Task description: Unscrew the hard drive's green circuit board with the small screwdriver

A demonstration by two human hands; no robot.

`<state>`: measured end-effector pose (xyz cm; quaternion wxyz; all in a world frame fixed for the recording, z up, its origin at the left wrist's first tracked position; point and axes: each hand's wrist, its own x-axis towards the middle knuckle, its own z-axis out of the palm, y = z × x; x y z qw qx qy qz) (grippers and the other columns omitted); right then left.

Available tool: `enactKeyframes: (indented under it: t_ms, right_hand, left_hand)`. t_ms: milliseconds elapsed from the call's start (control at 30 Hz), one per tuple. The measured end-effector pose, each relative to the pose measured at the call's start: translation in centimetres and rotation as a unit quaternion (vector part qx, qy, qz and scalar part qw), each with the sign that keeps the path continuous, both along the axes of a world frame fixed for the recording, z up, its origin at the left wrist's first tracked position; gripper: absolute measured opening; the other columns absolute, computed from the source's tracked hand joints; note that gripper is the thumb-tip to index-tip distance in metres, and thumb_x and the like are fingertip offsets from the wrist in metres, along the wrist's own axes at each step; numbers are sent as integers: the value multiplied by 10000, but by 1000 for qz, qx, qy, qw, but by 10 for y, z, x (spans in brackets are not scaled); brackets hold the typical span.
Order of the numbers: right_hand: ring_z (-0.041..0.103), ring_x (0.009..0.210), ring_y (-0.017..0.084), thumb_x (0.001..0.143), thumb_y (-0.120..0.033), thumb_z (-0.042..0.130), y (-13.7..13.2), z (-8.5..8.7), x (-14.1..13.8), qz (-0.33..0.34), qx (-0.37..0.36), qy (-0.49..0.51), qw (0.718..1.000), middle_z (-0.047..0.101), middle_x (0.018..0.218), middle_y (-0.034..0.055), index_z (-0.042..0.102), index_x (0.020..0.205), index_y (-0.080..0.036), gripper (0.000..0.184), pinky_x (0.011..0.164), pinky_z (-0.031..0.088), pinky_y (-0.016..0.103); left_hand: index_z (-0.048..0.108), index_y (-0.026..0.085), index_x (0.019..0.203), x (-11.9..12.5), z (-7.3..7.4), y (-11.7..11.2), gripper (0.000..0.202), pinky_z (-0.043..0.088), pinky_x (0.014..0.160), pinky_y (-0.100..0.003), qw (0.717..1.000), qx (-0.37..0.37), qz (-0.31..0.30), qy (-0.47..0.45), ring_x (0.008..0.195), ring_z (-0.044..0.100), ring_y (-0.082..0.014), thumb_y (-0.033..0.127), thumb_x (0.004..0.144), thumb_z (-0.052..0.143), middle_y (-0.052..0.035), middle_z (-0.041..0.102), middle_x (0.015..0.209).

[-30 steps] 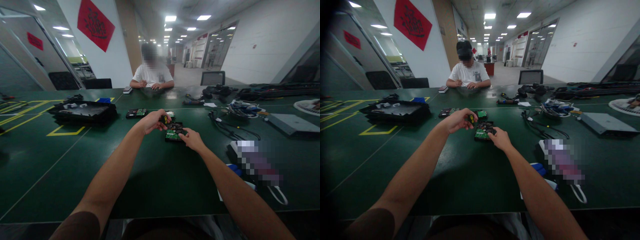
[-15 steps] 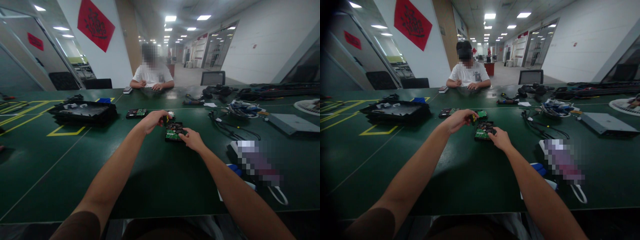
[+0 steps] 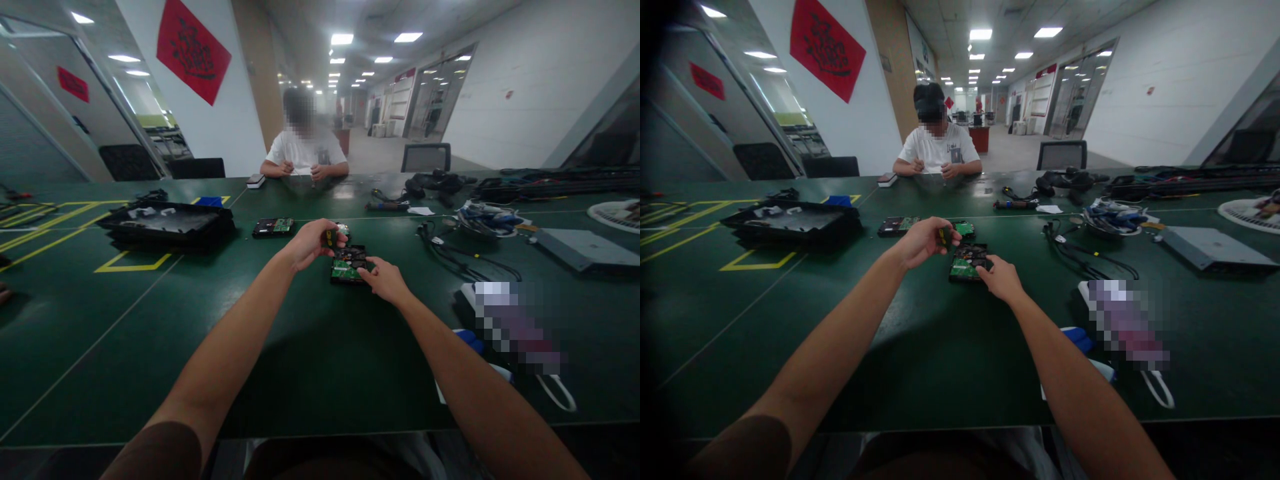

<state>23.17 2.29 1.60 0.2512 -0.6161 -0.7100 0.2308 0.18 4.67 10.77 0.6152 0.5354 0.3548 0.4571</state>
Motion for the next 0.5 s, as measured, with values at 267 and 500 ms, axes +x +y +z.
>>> enactKeyframes:
  t_ms: [267, 500]
  right_hand:
    - [648, 525, 110, 992, -429, 641, 1, -1, 0, -5, -5, -1, 1000, 729, 710, -29, 575, 1417, -150, 512, 643, 468, 251]
    - [642, 529, 109, 993, -406, 642, -1, 1, 0, -2, -2, 7, 1000, 732, 726, -22, 577, 1419, -151, 501, 628, 465, 251]
  left_hand:
    - [734, 129, 805, -3, 2, 3, 273, 464, 528, -246, 993, 50, 68, 81, 789, 624, -182, 363, 822, 596, -117, 697, 912]
    - [656, 145, 894, -3, 3, 1, 183, 517, 567, -289, 1000, -14, -2, 1, 774, 684, -213, 310, 812, 661, -118, 718, 837]
